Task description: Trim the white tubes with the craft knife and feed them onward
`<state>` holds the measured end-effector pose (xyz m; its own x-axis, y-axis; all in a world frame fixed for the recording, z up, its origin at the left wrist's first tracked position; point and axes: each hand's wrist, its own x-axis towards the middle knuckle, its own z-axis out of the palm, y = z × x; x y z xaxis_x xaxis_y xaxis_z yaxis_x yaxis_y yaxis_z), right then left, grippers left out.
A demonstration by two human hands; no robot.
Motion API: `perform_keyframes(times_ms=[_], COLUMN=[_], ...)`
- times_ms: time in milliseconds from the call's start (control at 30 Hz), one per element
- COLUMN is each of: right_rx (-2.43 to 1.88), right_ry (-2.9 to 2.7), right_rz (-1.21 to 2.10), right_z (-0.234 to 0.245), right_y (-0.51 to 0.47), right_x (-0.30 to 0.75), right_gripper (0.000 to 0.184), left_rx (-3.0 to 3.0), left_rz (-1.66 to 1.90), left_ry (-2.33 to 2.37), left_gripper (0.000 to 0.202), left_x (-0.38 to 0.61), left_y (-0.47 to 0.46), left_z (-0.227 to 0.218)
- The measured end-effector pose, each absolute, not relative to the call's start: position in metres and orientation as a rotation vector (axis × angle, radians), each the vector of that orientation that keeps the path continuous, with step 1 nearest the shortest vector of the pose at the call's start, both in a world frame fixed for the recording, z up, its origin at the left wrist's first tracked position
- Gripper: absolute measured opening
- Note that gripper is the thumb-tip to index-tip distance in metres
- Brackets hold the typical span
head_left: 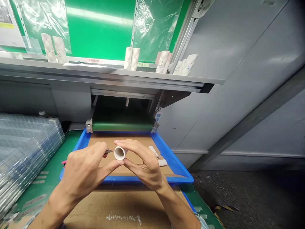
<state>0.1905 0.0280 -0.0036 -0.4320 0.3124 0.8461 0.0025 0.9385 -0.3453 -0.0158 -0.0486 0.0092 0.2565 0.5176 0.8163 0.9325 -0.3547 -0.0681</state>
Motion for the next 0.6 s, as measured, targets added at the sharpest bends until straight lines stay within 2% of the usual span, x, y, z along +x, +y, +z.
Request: perform_keyframes(times_ms=[467,600], right_rx=[-0.183,-0.179], right_ry=[-1.998,-2.004], right_rz=[0.296,0.265], right_z=[-0.0016,-0.0039], right_y=[0.0291,0.0303], right_x=[0.1918,0.1912], right_gripper=[0.045,0.041], left_rx=[-2.043,-2.109], left_rz=[-0.867,-0.884], left_ry=[-1.341,-1.322], left_gripper=[0.051,0.050], left_x=[-0.0167,-0.0152], left_y=[-0.0486,-0.0487], left_z=[0.0084,0.0101])
